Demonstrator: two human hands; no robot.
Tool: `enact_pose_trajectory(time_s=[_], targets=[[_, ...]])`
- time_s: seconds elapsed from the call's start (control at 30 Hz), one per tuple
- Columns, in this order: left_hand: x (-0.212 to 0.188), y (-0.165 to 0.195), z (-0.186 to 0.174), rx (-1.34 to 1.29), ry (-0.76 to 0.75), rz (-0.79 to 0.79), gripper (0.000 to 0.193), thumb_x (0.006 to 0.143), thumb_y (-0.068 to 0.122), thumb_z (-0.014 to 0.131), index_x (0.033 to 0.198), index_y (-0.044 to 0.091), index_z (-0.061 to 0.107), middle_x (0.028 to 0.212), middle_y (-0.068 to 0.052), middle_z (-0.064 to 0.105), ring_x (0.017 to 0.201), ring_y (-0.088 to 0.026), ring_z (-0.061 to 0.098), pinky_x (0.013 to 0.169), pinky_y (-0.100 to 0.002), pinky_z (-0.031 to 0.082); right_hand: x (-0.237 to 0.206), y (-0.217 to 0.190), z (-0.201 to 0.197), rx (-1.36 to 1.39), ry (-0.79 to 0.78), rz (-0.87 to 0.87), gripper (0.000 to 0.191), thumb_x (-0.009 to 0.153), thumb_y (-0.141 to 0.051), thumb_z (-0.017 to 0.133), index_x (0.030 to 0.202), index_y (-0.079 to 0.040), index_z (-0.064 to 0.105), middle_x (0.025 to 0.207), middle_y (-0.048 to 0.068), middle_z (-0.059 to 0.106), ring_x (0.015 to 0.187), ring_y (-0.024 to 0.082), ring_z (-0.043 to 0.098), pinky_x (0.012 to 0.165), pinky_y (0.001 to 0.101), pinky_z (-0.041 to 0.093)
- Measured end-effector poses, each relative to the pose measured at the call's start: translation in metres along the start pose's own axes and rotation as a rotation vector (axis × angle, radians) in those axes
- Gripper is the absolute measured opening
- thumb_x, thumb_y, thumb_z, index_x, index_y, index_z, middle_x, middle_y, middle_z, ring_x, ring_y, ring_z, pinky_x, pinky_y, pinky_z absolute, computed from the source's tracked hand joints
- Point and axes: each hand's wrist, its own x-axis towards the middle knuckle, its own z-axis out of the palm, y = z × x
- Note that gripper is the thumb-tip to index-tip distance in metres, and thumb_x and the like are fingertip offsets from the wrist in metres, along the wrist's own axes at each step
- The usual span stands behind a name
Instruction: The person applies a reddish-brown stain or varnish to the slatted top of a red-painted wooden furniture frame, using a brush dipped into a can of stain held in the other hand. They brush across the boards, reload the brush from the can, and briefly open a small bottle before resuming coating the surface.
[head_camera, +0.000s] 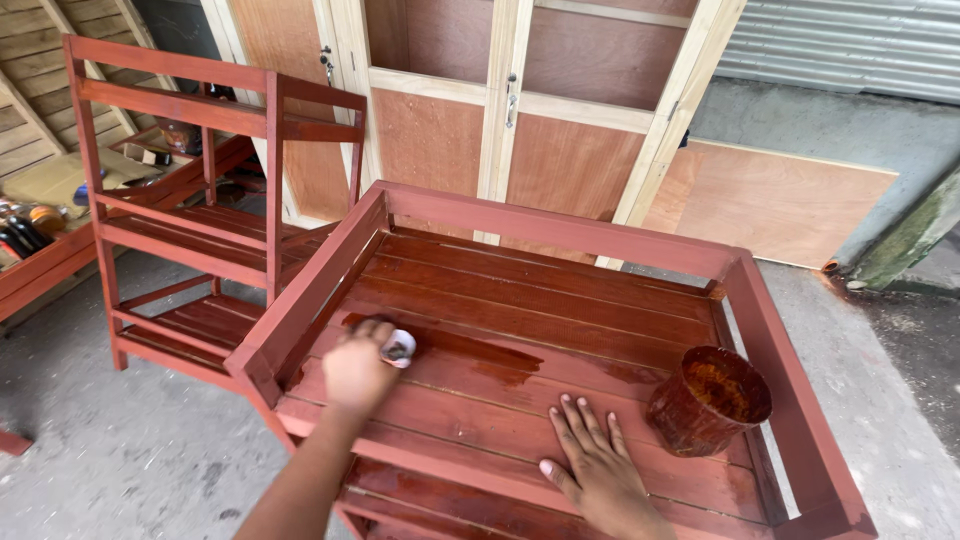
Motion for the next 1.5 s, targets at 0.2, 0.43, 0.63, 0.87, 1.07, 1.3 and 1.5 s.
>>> enact_pose_trajectory(time_s=[0.2, 0.43, 0.63, 0.87, 1.07, 1.3, 1.5], targets=[[0.031, -0.021, 0.013, 0.09, -0.039, -0.15, 0.023, 0.084, 0.035, 0.073, 0.098, 0.017, 0.07, 0.104, -0.006, 0.073, 0.088, -0.034, 0.07, 0.067, -0.045, 0.059, 0.009, 0.001, -0.012, 0.256, -0.512, 0.182, 0.08, 0.103, -0.064, 0.026, 0.162, -0.015, 0.005, 0.17, 0.004, 0.001, 0.157, 0.021, -0.006, 0.125, 0.0488, -0.006], [0.003, 0.017, 0.021, 0.01, -0.026, -0.056, 0.019, 0.077, 0.029, 0.071, 0.094, 0.019, 0.071, 0.1, -0.005, 0.071, 0.089, -0.035, 0.068, 0.067, -0.048, 0.058, 0.007, 0.0, -0.006, 0.044, 0.013, 0.039, 0.081, 0.102, -0.067, 0.029, 0.159, -0.011, 0.016, 0.164, 0.007, 0.014, 0.156, 0.024, 0.005, 0.124, 0.0511, 0.002], [0.031, -0.018, 0.014, 0.078, 0.028, -0.183, 0.015, 0.084, 0.029, 0.068, 0.092, 0.017, 0.071, 0.1, -0.005, 0.072, 0.089, -0.035, 0.069, 0.067, -0.047, 0.058, 0.005, 0.0, -0.01, 0.354, -0.717, 0.278, 0.081, 0.1, -0.066, 0.029, 0.162, -0.018, 0.006, 0.171, 0.0, 0.002, 0.156, 0.018, -0.005, 0.125, 0.0471, -0.006], [0.02, 0.017, 0.024, -0.022, 0.008, -0.133, 0.017, 0.083, 0.028, 0.066, 0.095, 0.019, 0.074, 0.103, -0.004, 0.074, 0.091, -0.034, 0.071, 0.071, -0.048, 0.06, 0.009, -0.002, -0.016, 0.012, 0.022, 0.044, 0.079, 0.103, -0.067, 0.027, 0.159, -0.012, 0.016, 0.164, 0.005, 0.015, 0.154, 0.021, 0.006, 0.125, 0.0497, 0.003], [0.025, -0.034, 0.0, 0.091, 0.026, -0.168, 0.022, 0.082, 0.03, 0.068, 0.1, 0.019, 0.075, 0.104, -0.006, 0.074, 0.089, -0.035, 0.071, 0.063, -0.049, 0.058, 0.025, -0.007, -0.051, 0.404, -0.727, 0.299, 0.08, 0.101, -0.065, 0.027, 0.162, -0.018, 0.006, 0.171, 0.001, 0.002, 0.156, 0.017, -0.005, 0.125, 0.0462, -0.008], [0.024, 0.009, 0.016, 0.068, 0.009, -0.192, 0.022, 0.083, 0.031, 0.069, 0.099, 0.016, 0.075, 0.104, -0.009, 0.074, 0.083, -0.034, 0.07, 0.062, -0.047, 0.058, 0.035, -0.008, -0.069, 0.41, -0.704, 0.307, 0.079, 0.101, -0.064, 0.031, 0.162, -0.017, 0.009, 0.171, 0.001, 0.004, 0.157, 0.018, -0.002, 0.125, 0.0466, -0.007], [-0.004, 0.095, 0.031, -0.04, -0.013, 0.045, 0.021, 0.079, 0.037, 0.072, 0.093, 0.021, 0.074, 0.101, -0.003, 0.073, 0.095, -0.032, 0.069, 0.08, -0.051, 0.059, 0.036, -0.008, -0.065, 0.397, -0.673, 0.298, 0.08, 0.101, -0.064, 0.03, 0.162, -0.018, 0.008, 0.172, 0.001, 0.003, 0.155, 0.018, -0.002, 0.124, 0.0458, -0.006]])
